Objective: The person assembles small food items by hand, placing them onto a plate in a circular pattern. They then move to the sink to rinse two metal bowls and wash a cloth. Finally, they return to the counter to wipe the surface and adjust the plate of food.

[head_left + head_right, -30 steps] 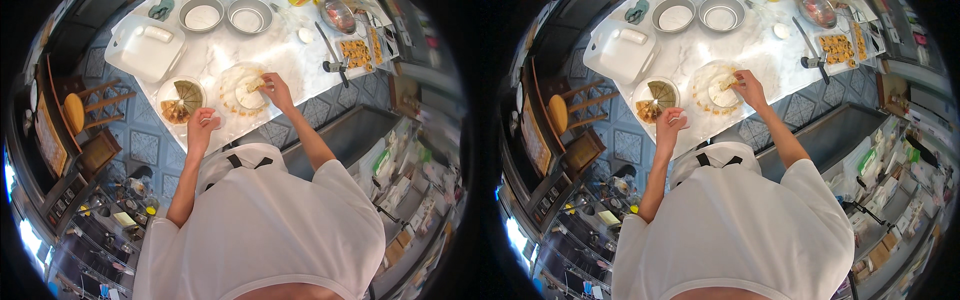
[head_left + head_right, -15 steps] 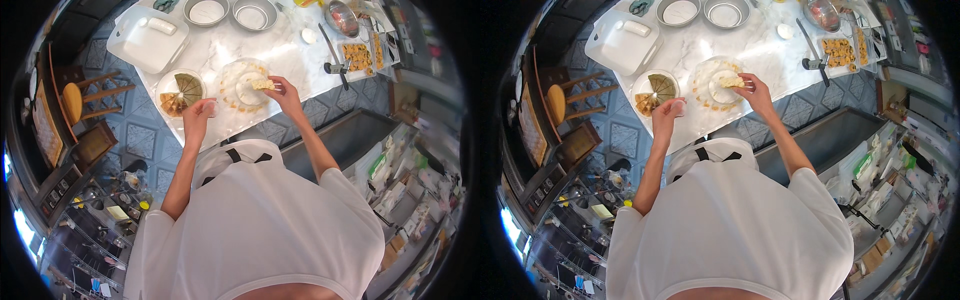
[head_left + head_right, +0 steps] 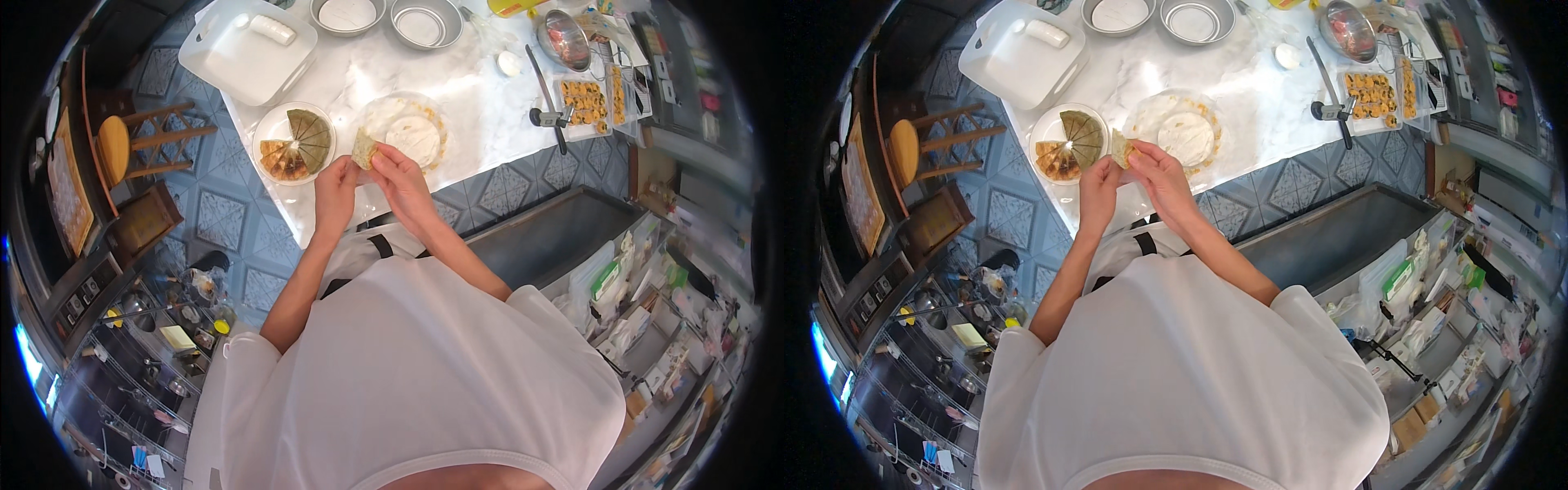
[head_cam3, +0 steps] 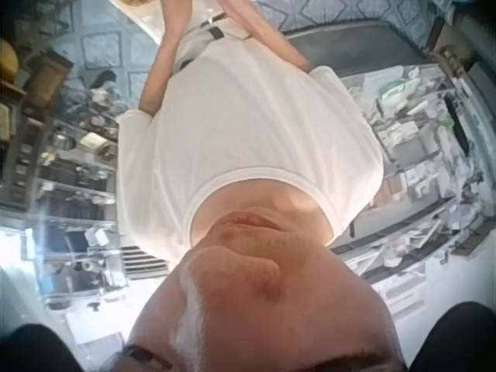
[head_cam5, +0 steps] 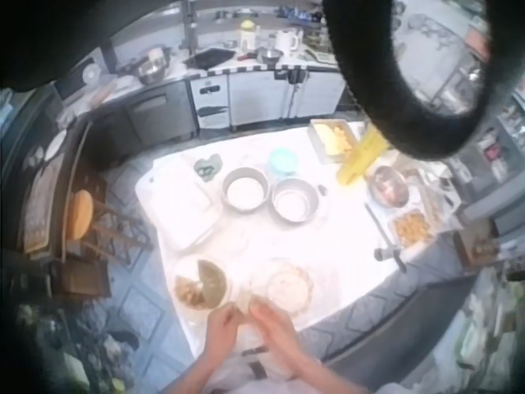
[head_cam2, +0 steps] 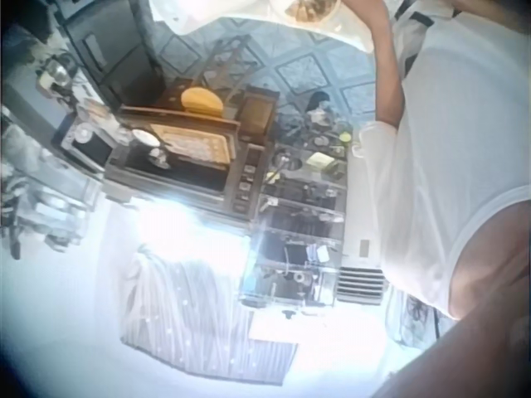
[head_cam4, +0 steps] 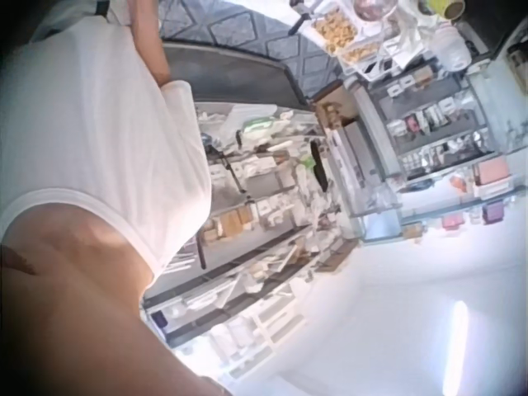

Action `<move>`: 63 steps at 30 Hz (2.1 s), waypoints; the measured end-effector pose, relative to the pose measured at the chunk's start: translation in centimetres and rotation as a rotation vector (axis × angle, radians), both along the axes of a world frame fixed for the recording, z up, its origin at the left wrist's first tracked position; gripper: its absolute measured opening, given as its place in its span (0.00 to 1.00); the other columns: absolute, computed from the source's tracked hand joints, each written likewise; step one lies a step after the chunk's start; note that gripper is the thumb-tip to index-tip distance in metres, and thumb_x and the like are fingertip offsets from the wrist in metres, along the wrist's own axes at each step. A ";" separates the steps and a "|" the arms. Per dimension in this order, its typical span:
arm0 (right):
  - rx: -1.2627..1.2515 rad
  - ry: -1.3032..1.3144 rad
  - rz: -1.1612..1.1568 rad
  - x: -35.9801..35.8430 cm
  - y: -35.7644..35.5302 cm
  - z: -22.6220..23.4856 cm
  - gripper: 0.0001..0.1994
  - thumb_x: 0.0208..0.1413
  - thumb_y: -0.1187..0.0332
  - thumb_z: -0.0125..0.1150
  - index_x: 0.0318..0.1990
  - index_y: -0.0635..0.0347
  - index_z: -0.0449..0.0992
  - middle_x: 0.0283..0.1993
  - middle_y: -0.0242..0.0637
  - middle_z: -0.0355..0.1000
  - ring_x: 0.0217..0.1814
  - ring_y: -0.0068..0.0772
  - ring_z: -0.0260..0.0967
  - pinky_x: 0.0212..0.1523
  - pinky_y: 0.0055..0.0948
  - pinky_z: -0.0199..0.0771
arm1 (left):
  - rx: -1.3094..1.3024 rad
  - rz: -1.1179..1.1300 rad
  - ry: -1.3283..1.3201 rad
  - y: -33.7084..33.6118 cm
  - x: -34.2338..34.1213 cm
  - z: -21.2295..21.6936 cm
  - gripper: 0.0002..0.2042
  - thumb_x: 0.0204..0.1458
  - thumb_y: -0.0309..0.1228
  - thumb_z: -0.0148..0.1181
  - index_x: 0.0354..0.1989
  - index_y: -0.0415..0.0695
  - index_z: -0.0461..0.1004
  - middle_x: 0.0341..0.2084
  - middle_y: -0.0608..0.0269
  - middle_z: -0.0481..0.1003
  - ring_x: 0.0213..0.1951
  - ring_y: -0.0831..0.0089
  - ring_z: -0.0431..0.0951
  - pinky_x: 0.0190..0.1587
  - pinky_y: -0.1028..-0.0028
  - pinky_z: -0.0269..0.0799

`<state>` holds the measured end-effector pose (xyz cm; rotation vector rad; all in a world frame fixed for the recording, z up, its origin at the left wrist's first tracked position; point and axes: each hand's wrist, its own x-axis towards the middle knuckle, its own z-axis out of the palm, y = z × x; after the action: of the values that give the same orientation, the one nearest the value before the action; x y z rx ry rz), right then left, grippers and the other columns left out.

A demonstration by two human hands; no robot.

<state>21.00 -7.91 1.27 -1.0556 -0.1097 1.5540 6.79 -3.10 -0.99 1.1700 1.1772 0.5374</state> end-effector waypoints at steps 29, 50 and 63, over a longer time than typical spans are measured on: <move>-0.200 -0.329 0.187 1.8 -2.6 -0.1 0.21 0.62 0.65 0.69 0.58 0.69 0.76 0.51 0.39 0.78 0.52 0.25 0.76 0.57 0.25 0.74 | -0.542 0.320 -0.420 0.7 0.0 1.2 0.17 0.71 0.36 0.46 0.57 0.37 0.74 0.53 0.58 0.78 0.56 0.72 0.78 0.63 0.68 0.70; -0.234 -0.379 0.219 1.4 -2.2 -0.1 0.18 0.59 0.65 0.70 0.52 0.68 0.78 0.44 0.34 0.78 0.46 0.19 0.74 0.50 0.21 0.72 | -0.567 0.260 -0.412 -0.4 -0.1 0.3 0.16 0.72 0.38 0.44 0.54 0.40 0.74 0.51 0.61 0.77 0.56 0.75 0.76 0.62 0.70 0.69; -0.278 -0.352 0.278 1.9 -2.7 -0.7 0.21 0.59 0.64 0.71 0.54 0.68 0.76 0.48 0.37 0.76 0.47 0.21 0.74 0.50 0.21 0.73 | -0.580 0.332 -0.421 -0.9 0.3 1.1 0.17 0.72 0.38 0.43 0.53 0.37 0.73 0.50 0.59 0.77 0.54 0.74 0.77 0.61 0.70 0.71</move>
<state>22.95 -10.57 0.55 -1.5846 -0.2988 1.6466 7.06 -3.98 0.07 0.3433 1.0589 0.6009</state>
